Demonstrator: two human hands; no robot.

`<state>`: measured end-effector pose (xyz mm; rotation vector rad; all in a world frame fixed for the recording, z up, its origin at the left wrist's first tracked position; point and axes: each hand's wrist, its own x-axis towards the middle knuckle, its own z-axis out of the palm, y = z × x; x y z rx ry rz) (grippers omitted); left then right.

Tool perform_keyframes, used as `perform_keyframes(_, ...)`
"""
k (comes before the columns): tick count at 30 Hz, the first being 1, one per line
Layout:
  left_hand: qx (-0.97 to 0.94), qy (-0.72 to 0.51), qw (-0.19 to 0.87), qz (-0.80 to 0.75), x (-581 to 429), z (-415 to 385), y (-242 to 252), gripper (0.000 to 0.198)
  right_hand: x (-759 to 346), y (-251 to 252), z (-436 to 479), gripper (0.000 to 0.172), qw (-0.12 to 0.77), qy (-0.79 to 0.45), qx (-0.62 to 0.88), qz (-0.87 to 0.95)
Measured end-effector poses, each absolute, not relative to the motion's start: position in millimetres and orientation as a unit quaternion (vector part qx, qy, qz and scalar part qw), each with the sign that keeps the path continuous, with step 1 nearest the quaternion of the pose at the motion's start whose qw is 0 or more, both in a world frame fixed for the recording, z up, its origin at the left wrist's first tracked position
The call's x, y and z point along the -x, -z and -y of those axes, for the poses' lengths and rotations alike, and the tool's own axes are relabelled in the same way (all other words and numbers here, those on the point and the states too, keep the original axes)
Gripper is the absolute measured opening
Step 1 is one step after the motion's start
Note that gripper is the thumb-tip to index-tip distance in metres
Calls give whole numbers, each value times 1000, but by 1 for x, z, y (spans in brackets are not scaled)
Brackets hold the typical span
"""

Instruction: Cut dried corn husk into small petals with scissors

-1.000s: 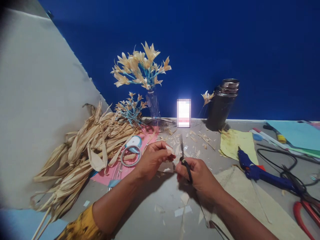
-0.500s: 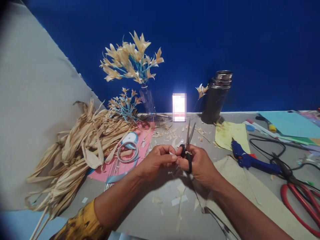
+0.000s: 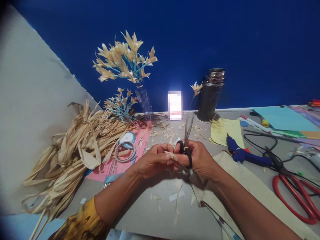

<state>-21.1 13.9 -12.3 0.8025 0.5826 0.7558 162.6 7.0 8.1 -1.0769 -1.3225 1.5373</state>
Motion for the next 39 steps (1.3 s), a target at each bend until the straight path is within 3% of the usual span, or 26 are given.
perform_keyframes(7,-372,-350,828,-232,18,-14,22,38,-167,-8,-8,32,391,-618,412,543)
perform_keyframes(12,-343,-369,838,-212,18,-11,15,47,-168,-9,-9,32,408,-623,403,532)
perform_keyframes(18,-355,-397,794,-293,17,-13,15,26,-164,-5,-9,30,421,-603,420,531)
perform_keyframes(24,-347,-408,781,-321,15,-15,19,30,-160,1,-11,30,440,-581,432,532)
perform_keyframes(35,-289,-433,815,-256,5,-5,17,29,-164,12,-13,30,467,-713,272,448)
perform_keyframes(39,-295,-460,790,-279,6,-6,16,29,-163,14,-15,37,478,-684,302,462)
